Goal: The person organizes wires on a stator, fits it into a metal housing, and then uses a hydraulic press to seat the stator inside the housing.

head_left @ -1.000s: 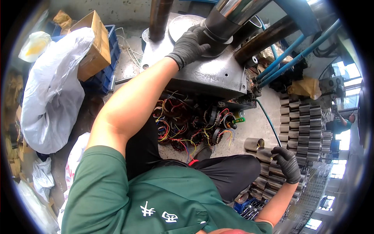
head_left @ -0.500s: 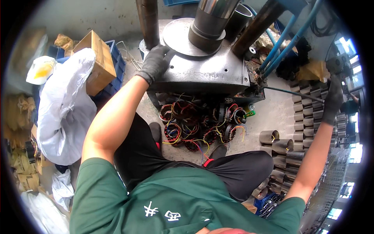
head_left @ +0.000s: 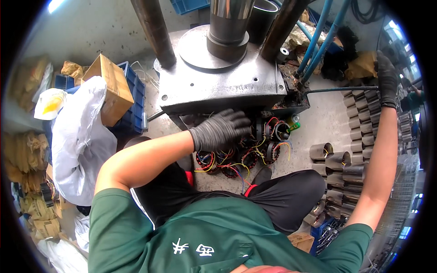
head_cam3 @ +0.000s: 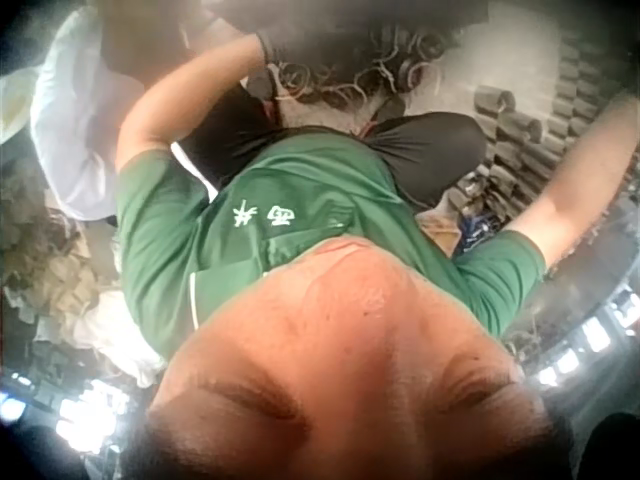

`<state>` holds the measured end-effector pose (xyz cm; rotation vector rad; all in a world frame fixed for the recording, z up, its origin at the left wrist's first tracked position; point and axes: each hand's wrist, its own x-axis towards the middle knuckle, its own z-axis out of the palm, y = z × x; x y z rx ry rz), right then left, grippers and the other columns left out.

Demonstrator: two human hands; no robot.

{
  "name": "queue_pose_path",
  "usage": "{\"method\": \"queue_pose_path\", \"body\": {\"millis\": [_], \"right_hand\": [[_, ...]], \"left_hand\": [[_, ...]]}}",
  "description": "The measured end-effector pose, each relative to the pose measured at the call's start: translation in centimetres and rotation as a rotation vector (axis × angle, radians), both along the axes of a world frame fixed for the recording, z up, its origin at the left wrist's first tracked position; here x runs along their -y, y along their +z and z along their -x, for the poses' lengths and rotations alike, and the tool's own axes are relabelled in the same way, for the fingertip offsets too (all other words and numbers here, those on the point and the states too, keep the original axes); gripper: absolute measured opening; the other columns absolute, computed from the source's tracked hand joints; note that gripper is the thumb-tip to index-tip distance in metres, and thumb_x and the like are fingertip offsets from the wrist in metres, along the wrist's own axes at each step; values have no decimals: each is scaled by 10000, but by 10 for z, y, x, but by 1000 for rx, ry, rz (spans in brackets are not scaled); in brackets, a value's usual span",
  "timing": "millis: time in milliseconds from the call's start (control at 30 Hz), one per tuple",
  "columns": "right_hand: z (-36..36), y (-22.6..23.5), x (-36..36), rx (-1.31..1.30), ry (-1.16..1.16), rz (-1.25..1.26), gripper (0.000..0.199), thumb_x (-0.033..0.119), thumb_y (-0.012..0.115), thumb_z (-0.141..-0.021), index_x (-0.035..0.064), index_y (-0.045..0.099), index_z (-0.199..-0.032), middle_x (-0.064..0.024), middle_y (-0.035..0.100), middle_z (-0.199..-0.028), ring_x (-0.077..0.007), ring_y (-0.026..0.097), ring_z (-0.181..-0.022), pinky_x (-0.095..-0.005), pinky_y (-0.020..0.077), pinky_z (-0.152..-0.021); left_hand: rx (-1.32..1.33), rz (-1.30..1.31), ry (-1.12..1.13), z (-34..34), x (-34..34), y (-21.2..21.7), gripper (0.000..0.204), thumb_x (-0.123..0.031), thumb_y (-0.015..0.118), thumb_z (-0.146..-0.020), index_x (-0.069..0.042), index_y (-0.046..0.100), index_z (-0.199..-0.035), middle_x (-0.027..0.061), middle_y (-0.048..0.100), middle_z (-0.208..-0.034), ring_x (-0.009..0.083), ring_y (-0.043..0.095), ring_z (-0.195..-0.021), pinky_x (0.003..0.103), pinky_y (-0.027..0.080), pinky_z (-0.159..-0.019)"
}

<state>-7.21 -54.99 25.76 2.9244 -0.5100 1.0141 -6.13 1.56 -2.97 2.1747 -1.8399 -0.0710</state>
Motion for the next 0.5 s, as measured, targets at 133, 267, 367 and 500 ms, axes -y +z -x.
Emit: {"method": "queue_pose_path", "body": {"millis": [133,267,367,500], "right_hand": [[-4,-7,14,7,50,205,411,423,561,-1056,140,714,-1312,-93,758,-1037,-177,708,-902,-339,538,-855],[0,5,-29,-40,-23,-144,588,598,593,-990,68,743,-1195,-106,732,-916,-190,681,-860,-354,525,-863],[3,9,-36,-59,-47,-176,667,665,567,-967,49,737,-1158,-139,740,-960,-260,693,-913,-398,519,-922],[-2,7,-28,-96,-78,-174,633,643,534,-987,67,730,-1163,-165,751,-1044,-333,703,-1002,-424,510,-955]], "left_hand": [[73,84,47,-6,9,3,717,-353,797,-822,-137,547,-1459,147,473,-1564,377,406,-1489,571,322,-1227],[71,115,446,-42,9,15,735,-379,781,-861,-86,509,-1478,209,436,-1587,430,381,-1493,585,342,-1208],[54,75,585,-66,14,17,745,-421,732,-909,-57,479,-1508,232,410,-1609,435,376,-1494,557,335,-1218],[32,73,598,-78,33,17,743,-457,700,-934,-51,476,-1514,238,430,-1597,444,414,-1458,520,346,-1213]]}}
